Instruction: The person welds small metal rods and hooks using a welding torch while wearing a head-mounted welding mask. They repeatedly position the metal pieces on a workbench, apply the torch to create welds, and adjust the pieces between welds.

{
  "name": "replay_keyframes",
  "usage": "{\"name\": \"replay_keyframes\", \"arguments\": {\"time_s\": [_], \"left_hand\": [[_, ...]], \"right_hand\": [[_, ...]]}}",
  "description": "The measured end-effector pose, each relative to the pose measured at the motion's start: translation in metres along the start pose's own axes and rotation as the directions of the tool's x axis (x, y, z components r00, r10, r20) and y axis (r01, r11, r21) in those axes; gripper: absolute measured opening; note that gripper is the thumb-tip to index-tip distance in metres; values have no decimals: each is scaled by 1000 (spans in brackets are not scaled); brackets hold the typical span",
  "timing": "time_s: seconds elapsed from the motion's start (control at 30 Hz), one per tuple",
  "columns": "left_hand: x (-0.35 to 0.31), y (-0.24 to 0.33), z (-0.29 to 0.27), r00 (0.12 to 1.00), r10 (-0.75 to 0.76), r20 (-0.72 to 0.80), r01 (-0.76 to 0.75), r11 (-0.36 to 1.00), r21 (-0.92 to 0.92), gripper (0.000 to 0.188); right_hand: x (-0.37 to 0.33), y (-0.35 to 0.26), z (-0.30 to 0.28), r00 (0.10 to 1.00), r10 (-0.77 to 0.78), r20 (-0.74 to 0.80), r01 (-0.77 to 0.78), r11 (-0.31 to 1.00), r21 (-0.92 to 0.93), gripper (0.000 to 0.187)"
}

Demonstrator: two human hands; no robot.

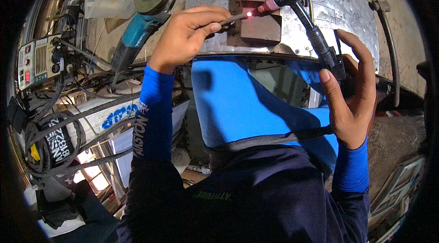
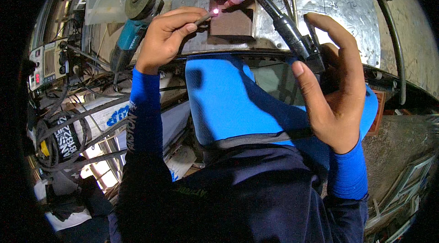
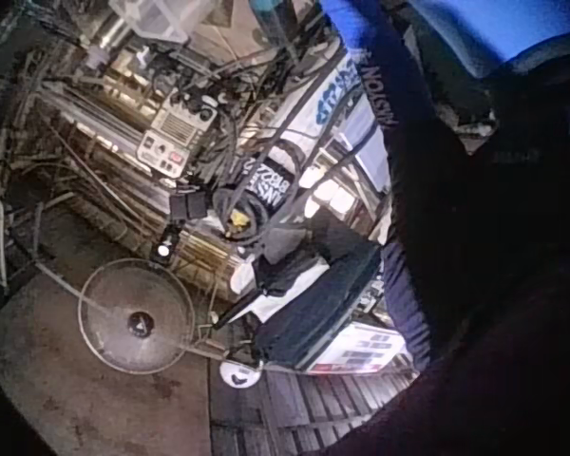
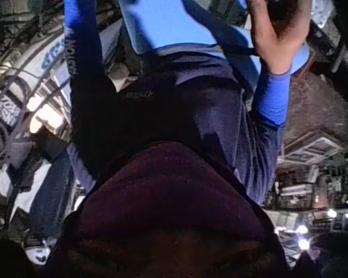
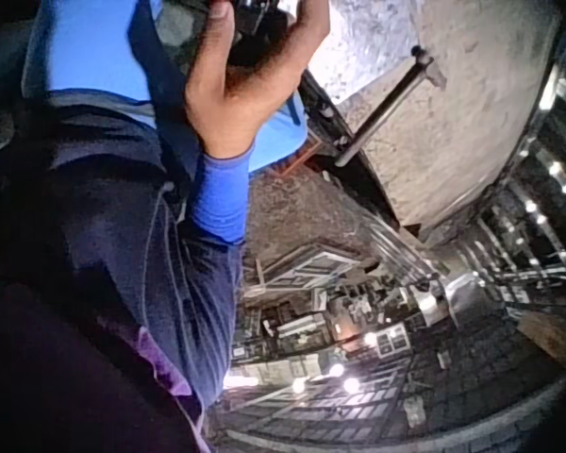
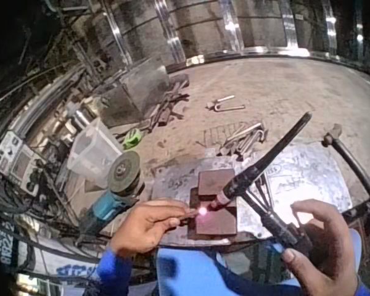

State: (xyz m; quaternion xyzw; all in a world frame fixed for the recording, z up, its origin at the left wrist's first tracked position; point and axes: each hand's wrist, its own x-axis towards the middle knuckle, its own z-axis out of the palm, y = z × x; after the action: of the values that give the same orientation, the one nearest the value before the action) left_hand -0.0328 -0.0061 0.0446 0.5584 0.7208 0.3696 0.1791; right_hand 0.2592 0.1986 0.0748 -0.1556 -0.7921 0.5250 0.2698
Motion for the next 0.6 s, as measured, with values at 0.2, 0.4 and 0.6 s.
{"name": "replay_keyframes", "arguments": {"time_s": [0.2,0.4,0.6], "left_hand": [[1,5,-1,1000,-18,-4,18,1000,21,22],[4,-3,0,999,38,6,-39,999,19,22],[3,0,-3,999,33,11,-33,999,16,21]], "right_hand": [[-1,-2,4,1000,29,-7,-28,995,95,59],[0,-1,7,1000,29,12,-30,993,111,58],[-1,-4,10,999,42,11,-43,994,102,56]]}}
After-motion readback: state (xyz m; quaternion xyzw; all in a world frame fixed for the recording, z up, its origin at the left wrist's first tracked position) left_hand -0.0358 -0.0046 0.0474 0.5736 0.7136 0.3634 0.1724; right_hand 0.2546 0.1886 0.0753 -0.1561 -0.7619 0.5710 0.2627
